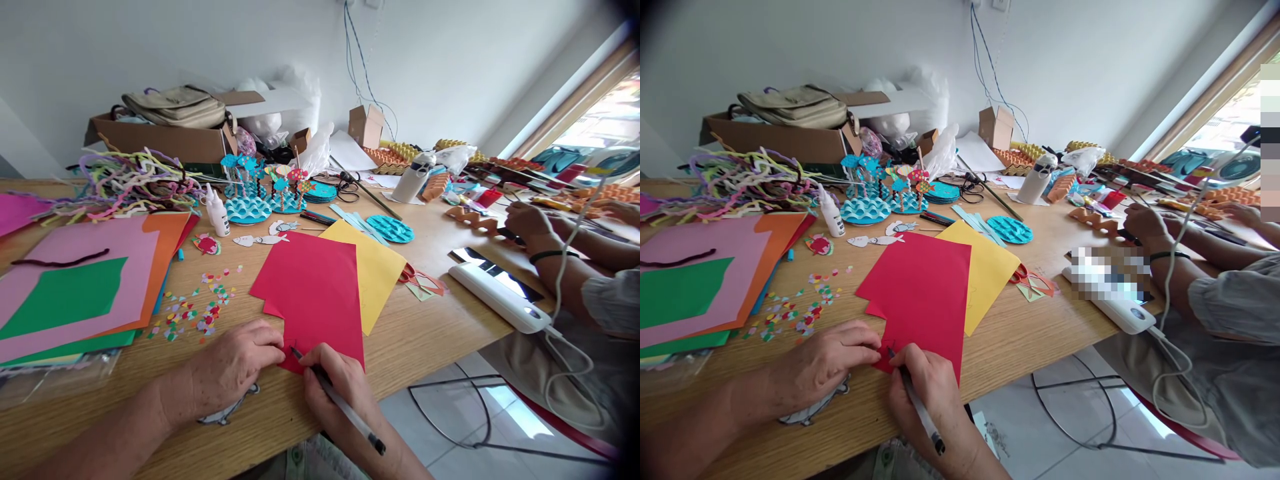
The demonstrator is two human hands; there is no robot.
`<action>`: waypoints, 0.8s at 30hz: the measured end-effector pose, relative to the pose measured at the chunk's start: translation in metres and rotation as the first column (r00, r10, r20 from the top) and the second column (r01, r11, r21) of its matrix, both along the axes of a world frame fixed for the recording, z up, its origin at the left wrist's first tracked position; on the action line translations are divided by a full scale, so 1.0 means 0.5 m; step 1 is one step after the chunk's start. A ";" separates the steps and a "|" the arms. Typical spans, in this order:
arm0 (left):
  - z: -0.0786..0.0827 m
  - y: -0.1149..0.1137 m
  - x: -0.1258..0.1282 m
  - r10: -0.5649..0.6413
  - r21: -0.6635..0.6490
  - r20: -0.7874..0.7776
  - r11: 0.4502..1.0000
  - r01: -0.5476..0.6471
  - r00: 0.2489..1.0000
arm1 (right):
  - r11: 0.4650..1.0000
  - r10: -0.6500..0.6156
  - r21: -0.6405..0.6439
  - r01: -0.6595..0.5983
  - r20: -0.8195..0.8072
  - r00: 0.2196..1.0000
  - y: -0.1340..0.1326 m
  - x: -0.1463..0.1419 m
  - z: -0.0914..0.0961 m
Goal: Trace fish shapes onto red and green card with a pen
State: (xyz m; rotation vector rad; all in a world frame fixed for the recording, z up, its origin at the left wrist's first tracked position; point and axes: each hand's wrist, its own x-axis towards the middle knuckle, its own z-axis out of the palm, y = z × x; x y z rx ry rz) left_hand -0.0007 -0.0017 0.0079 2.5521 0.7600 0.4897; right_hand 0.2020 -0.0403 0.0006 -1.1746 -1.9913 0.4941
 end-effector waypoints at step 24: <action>0.006 -0.001 0.001 -0.006 -0.023 0.008 1.000 0.006 1.000 | 0.999 -0.019 0.028 0.020 -0.033 0.999 -0.001 0.001 -0.029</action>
